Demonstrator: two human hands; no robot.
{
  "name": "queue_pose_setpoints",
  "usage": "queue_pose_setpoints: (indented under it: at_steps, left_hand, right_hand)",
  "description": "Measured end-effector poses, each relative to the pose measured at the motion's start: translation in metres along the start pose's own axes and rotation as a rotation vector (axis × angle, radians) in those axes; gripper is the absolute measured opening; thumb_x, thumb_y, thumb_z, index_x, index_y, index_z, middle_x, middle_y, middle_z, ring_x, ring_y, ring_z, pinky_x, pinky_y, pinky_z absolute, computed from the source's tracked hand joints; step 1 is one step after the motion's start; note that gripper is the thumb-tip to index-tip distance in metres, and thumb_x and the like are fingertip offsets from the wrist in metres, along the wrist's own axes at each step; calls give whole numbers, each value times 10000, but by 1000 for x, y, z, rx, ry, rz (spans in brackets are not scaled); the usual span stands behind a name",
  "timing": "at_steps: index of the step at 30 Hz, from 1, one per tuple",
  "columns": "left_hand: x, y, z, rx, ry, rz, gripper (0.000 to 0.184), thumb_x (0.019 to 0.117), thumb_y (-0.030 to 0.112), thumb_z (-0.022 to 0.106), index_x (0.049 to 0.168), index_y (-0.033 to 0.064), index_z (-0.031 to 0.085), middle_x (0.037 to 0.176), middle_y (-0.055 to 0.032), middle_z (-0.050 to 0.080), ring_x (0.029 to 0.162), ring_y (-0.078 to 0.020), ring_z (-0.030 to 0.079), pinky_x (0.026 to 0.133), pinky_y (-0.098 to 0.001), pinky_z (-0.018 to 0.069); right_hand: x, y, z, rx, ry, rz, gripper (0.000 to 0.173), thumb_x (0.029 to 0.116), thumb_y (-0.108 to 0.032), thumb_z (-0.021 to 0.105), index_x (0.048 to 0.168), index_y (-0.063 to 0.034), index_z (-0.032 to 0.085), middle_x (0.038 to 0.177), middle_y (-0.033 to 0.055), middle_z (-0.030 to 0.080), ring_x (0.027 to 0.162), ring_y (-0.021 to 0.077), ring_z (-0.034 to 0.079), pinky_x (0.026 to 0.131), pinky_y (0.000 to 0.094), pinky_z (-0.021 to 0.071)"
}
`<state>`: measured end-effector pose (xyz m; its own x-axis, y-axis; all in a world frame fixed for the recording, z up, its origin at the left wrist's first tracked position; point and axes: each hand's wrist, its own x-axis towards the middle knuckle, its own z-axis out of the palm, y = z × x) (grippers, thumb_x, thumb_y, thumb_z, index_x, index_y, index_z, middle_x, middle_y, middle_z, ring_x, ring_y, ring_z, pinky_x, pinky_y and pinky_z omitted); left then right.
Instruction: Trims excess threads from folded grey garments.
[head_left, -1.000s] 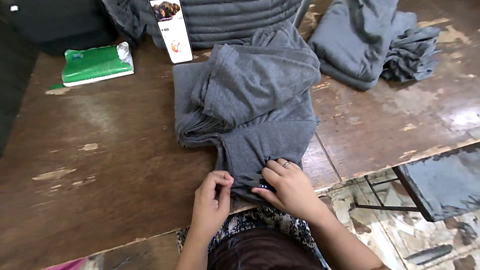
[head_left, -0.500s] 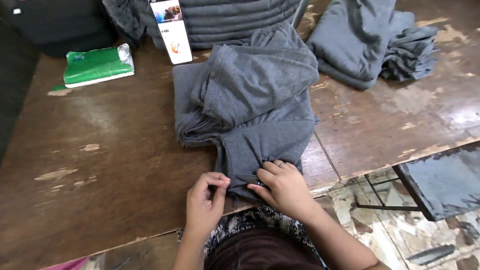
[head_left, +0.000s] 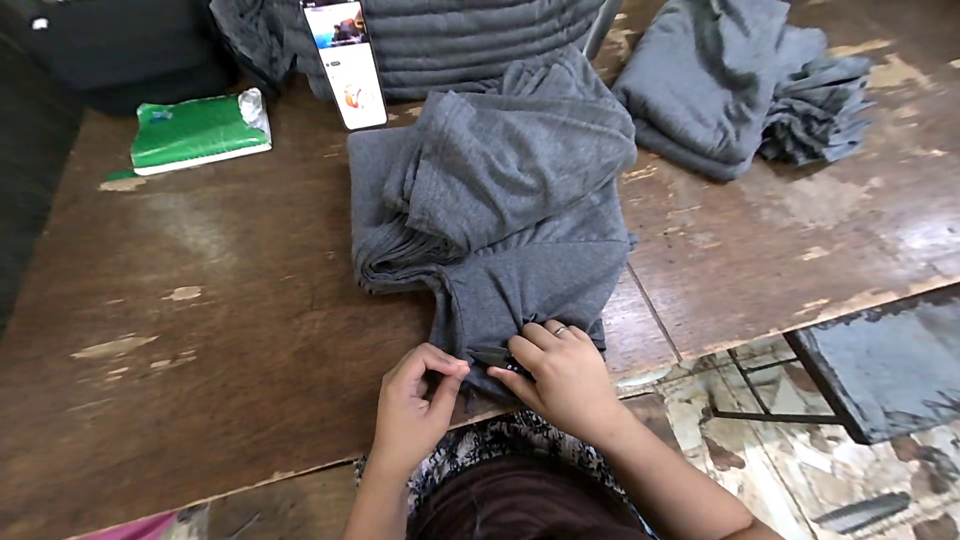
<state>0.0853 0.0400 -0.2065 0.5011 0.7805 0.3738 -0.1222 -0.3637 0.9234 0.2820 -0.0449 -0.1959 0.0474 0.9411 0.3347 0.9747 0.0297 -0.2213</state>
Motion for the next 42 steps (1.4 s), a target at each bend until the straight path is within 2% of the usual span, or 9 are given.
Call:
queue_pose_setpoints:
  at_steps: [7, 13, 19, 21, 24, 29, 35, 38, 42]
  left_hand:
    - [-1, -2, -3, -46, -71, 25, 75, 952, 105, 706, 975, 141, 645, 952, 66, 685, 909, -24, 682, 798, -192, 591]
    - [4, 22, -47, -321, -918, -45, 385, 988, 447, 650, 1010, 68, 717, 945, -14, 742, 934, -52, 693, 863, -234, 570]
    - [8, 27, -8, 353, -208, 16, 627, 855, 558, 761, 1291, 117, 668, 1104, -43, 665, 987, -55, 612, 805, -202, 517]
    - [18, 19, 17, 562, -50, 6, 493, 857, 332, 772, 1297, 120, 704, 1084, -115, 662, 935, -147, 642, 793, -281, 552]
    - [37, 20, 26, 301, 107, 2, 402, 890, -41, 497, 1226, 14, 710, 1144, -79, 739, 1038, -82, 695, 924, -266, 564]
    - [66, 49, 16, -210, 43, -67, 433, 1016, 0, 370, 1325, 116, 650, 1276, 39, 680, 1139, -74, 650, 998, -317, 547]
    - [90, 59, 3, -126, 81, 35, 807, 1056, 287, 512, 1656, 143, -7, 1728, -36, 48, 1541, -195, 268, 1215, -398, 358]
    - [69, 53, 2, -9, 89, 40, 694, 1051, 323, 557, 1629, 144, 217, 1633, 5, 375, 1421, -152, 475, 1151, -366, 449]
    - [35, 19, 25, 200, -152, 66, 329, 990, 82, 592, 1287, -55, 618, 1176, -115, 720, 1096, -145, 690, 974, -318, 568]
  right_hand:
    - [-1, 1, 3, 41, 34, 0, 538, 1037, -543, 443, 804, -109, 660, 750, 84, 630, 727, 303, 647, 594, 447, 483]
    - [-4, 30, -10, 530, 9, 63, 518, 1027, -524, 529, 790, -65, 572, 681, 37, 516, 647, 142, 511, 623, 332, 452]
    - [-6, 37, -19, 923, 94, 3, 368, 999, -359, 653, 821, -56, 544, 734, -41, 488, 679, -45, 440, 626, 127, 369]
    - [-5, 29, -23, 909, 148, -38, 249, 945, -207, 686, 839, -37, 539, 761, 5, 509, 711, -2, 473, 655, 141, 398]
    - [-3, 33, -36, 723, 344, -53, 131, 867, -113, 640, 906, -47, 533, 869, 62, 573, 828, 60, 561, 753, 175, 475]
    - [13, 48, -78, 629, 669, -17, 171, 900, -163, 672, 995, -218, 542, 1064, -121, 618, 939, -28, 610, 787, 160, 528]
    - [39, 15, -78, 1036, 609, -163, 199, 986, -99, 642, 1108, -236, 565, 1464, 19, 525, 1242, 267, 649, 888, 410, 657]
    - [25, 24, -51, 818, 361, -41, 181, 985, -158, 607, 1121, -112, 497, 1400, 100, 540, 1143, 197, 674, 832, 338, 639]
    - [-4, 39, -18, 424, 84, 150, 414, 924, -329, 673, 1099, 43, 629, 930, 145, 660, 814, 230, 632, 734, 414, 553]
